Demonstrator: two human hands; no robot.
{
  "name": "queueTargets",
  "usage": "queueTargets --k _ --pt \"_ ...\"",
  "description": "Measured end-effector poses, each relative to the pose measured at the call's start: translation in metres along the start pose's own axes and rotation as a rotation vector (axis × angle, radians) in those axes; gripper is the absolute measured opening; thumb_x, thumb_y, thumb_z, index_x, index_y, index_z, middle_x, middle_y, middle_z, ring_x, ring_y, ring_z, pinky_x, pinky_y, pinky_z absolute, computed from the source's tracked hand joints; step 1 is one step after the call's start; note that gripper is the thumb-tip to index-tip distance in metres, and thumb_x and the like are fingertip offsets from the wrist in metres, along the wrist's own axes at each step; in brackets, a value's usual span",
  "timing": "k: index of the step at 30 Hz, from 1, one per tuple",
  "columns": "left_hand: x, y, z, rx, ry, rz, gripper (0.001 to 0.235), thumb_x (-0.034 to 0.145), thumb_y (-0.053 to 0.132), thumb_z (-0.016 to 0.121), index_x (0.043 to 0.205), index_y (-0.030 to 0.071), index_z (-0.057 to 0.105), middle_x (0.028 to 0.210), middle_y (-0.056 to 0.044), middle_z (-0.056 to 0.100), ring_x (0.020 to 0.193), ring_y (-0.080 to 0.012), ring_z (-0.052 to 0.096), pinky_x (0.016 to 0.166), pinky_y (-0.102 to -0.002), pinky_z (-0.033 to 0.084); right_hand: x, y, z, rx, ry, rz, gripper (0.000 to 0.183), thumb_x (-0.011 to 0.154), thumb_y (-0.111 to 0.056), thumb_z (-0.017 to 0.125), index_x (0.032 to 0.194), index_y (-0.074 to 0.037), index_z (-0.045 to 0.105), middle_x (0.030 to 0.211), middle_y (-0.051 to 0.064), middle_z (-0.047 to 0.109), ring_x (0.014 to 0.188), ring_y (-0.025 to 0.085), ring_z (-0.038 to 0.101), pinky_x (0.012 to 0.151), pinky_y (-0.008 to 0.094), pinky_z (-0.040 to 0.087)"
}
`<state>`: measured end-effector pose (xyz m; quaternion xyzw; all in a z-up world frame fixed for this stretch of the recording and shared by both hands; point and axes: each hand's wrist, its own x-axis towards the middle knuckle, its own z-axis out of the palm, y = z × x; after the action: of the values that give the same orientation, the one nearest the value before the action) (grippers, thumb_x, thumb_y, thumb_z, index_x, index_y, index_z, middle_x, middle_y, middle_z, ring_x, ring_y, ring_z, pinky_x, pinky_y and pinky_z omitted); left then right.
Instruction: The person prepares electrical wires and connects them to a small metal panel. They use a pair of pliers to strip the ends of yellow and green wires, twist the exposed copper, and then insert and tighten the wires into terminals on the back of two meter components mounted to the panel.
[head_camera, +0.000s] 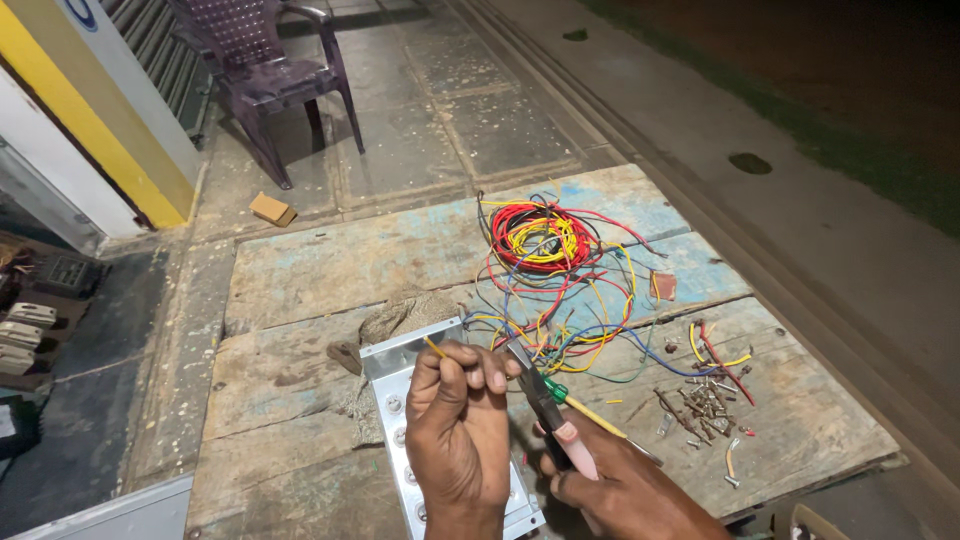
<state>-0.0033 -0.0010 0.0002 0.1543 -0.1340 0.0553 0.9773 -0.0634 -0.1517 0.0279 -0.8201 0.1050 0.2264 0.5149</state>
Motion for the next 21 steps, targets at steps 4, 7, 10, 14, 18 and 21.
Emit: queueTargets --k 4,7,10,14,18,21 --pt "-0.003 0.002 -0.002 0.126 -0.009 0.013 0.017 0.098 0.014 0.065 0.101 -0.002 0.065 0.09 -0.01 0.062 0.09 -0.0233 0.059 0.097 -0.045 0.047 0.005 0.025 0.0 -0.396 0.224 -0.734 0.046 0.084 -0.013 0.06 0.128 -0.003 0.055 0.126 0.024 0.056 0.114 0.035 0.055 0.1 0.036 0.043" --pt "-0.009 0.007 -0.004 0.678 0.035 0.053 0.014 0.093 0.009 0.067 0.099 -0.003 0.069 0.096 -0.008 0.066 0.089 -0.0159 0.061 0.085 -0.034 0.049 0.01 0.035 -0.003 -0.291 0.126 -0.607 0.039 0.087 -0.016 0.059 0.123 -0.002 0.056 0.123 0.02 0.059 0.113 0.031 0.056 0.099 0.034 0.046" --pt "-0.013 0.005 -0.004 0.99 0.085 -0.067 0.011 0.089 0.005 0.072 0.097 -0.002 0.074 0.085 -0.005 0.067 0.076 -0.0104 0.057 0.068 -0.027 0.047 0.008 0.029 -0.005 -0.095 0.047 -0.345 0.04 0.085 -0.015 0.059 0.122 -0.003 0.059 0.117 0.016 0.062 0.108 0.028 0.059 0.097 0.032 0.05" --pt "-0.015 0.003 0.005 0.983 0.187 -0.158 0.011 0.089 0.006 0.073 0.094 -0.002 0.078 0.078 -0.003 0.072 0.063 -0.0106 0.059 0.058 -0.027 0.048 0.007 0.027 0.001 -0.068 0.113 -0.179 0.066 0.084 -0.02 0.066 0.147 -0.015 0.05 0.118 0.012 0.065 0.108 0.024 0.063 0.095 0.03 0.05" --pt "-0.02 0.006 0.014 1.201 0.146 -0.027 0.01 0.088 0.004 0.07 0.096 0.001 0.076 0.081 -0.006 0.074 0.065 -0.0142 0.067 0.053 -0.031 0.051 0.009 0.044 0.005 -0.199 0.172 -0.482 0.056 0.091 -0.018 0.067 0.144 -0.007 0.052 0.126 0.018 0.063 0.113 0.029 0.062 0.097 0.034 0.05" --pt "-0.022 0.007 0.015 1.405 -0.111 0.329 0.008 0.092 -0.001 0.066 0.097 0.001 0.072 0.086 -0.009 0.073 0.074 -0.0175 0.072 0.067 -0.03 0.056 0.01 0.052 0.006 -0.342 0.225 -0.74 0.048 0.091 -0.017 0.065 0.134 -0.002 0.052 0.128 0.023 0.061 0.116 0.031 0.062 0.097 0.034 0.049"
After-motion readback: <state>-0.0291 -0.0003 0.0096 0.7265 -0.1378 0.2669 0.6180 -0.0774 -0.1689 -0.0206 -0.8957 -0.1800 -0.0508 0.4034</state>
